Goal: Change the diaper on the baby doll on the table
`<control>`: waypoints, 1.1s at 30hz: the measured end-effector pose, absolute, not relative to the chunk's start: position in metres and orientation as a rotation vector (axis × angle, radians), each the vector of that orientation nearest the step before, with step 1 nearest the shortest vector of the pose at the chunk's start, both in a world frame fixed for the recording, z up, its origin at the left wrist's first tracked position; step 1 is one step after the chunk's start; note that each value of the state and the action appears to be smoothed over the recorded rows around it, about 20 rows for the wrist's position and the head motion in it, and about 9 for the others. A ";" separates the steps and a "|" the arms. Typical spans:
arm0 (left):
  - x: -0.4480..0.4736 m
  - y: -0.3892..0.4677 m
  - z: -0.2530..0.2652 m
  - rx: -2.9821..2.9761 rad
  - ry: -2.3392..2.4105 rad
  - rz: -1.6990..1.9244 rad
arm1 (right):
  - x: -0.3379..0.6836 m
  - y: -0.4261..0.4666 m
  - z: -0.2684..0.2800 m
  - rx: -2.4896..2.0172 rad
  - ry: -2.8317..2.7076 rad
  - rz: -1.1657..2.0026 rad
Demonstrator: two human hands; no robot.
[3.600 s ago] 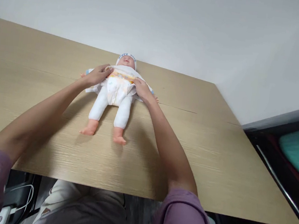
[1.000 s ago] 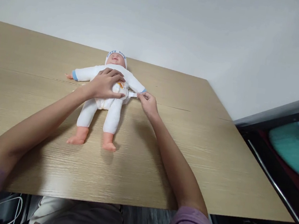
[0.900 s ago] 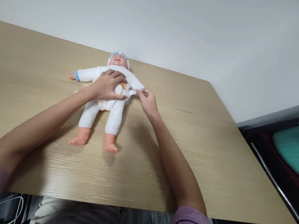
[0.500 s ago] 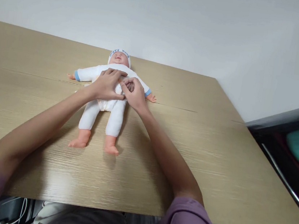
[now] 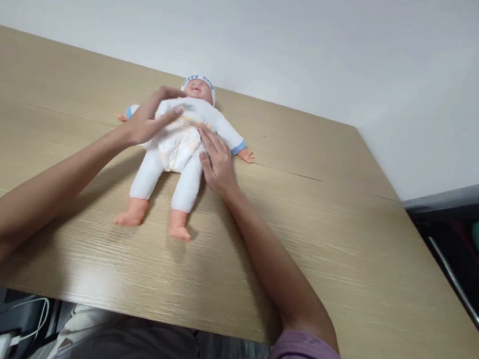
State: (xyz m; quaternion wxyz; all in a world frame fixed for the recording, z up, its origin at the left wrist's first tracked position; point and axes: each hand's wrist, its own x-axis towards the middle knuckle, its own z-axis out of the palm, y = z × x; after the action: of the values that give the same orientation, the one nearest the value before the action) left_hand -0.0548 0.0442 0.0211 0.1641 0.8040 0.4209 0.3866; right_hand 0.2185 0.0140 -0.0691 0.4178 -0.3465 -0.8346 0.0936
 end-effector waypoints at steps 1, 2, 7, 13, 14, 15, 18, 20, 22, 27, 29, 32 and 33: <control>-0.069 0.041 0.017 2.244 1.321 1.169 | 0.219 0.014 -0.069 -0.875 -2.099 0.214; -0.084 0.039 0.011 2.200 1.445 1.202 | 0.219 0.013 -0.068 -0.882 -2.100 0.188; -0.149 0.036 -0.025 2.186 1.724 0.853 | 0.209 0.008 -0.045 -0.953 -2.028 0.041; -0.153 0.048 -0.032 2.123 1.760 0.500 | 0.168 0.036 -0.001 -0.910 -2.108 0.063; -0.151 0.051 -0.031 2.113 1.765 0.461 | 0.161 0.043 0.002 -0.909 -2.123 0.088; -0.151 0.053 -0.030 2.103 1.769 0.437 | 0.155 0.050 0.003 -0.913 -2.132 0.116; -0.157 0.059 -0.023 1.989 1.735 0.412 | 0.142 0.066 -0.004 -0.934 -2.156 0.164; -0.164 0.061 -0.014 1.844 1.676 0.455 | 0.139 0.071 -0.010 -0.941 -2.162 0.156; -0.165 0.064 -0.004 1.712 1.619 0.575 | 0.139 0.073 -0.014 -0.941 -2.164 0.156; -0.116 0.070 0.018 1.614 1.455 0.838 | 0.140 0.067 -0.012 -0.964 -2.177 0.210; -0.085 0.071 0.022 1.642 1.396 0.853 | 0.140 0.064 -0.010 -0.987 -2.173 0.215; -0.055 0.071 0.023 1.693 1.280 0.863 | 0.140 0.062 -0.009 -1.010 -2.159 0.217; -0.051 0.071 0.023 1.695 1.247 0.864 | 0.140 0.063 -0.009 -1.011 -2.154 0.233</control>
State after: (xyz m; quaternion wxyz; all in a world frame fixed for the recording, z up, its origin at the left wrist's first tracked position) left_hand -0.0512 0.0708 0.0231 0.4198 0.6764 0.4976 0.3445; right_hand 0.1404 0.0629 -0.0094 0.3668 -0.3935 -0.8381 0.0905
